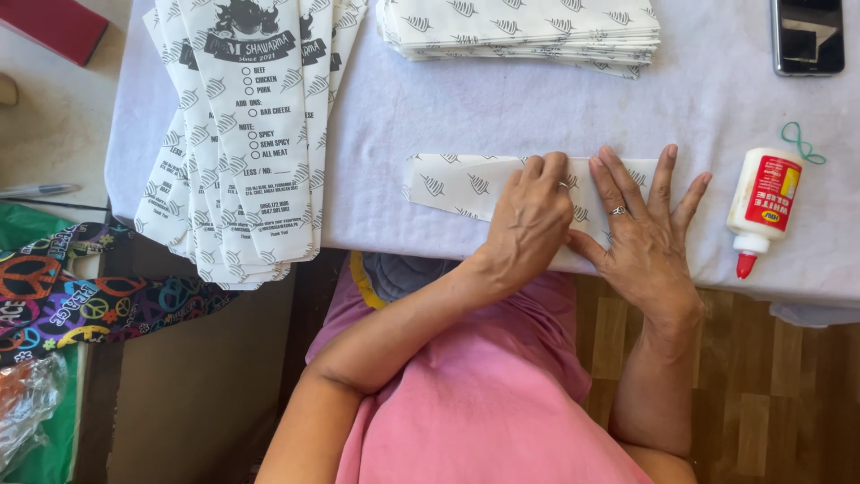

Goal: Folding and gluing paper food wrappers to assemble packaging sleeves

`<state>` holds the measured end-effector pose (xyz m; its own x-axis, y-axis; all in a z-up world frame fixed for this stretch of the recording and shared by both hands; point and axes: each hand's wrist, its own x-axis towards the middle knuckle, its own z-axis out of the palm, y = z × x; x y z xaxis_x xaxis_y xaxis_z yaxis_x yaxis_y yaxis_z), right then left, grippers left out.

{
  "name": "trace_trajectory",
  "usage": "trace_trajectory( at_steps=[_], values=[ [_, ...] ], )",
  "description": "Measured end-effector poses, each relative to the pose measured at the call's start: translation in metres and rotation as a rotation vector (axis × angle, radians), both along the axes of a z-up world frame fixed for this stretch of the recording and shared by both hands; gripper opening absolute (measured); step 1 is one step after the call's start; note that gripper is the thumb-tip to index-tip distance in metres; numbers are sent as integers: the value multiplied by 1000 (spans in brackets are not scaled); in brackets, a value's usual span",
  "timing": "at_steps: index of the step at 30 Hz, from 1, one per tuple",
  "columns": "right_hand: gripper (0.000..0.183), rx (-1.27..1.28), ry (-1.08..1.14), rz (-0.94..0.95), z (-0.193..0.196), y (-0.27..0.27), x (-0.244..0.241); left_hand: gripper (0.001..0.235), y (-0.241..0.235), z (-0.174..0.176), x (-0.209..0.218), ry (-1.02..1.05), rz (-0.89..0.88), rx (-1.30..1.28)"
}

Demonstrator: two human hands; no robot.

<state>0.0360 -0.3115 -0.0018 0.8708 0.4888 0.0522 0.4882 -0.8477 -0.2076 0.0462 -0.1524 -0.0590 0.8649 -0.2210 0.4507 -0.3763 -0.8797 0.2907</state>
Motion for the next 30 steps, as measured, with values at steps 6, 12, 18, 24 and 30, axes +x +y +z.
trace_trajectory(
  at_steps=[6,12,18,24,30],
  values=[
    [91,9,22,-8,-1,0,0,24,52,-8,-12,17,47,-89],
    [88,33,-6,9,2,0,-1,42,121,10,-31,147,201,-12],
    [89,25,-3,3,1,1,-1,50,147,21,-34,203,387,166],
    [91,-2,28,-16,0,1,1,31,63,22,-32,-58,-173,-337],
    [90,22,-7,10,3,3,-1,54,50,1,-43,197,27,24]
  ],
)
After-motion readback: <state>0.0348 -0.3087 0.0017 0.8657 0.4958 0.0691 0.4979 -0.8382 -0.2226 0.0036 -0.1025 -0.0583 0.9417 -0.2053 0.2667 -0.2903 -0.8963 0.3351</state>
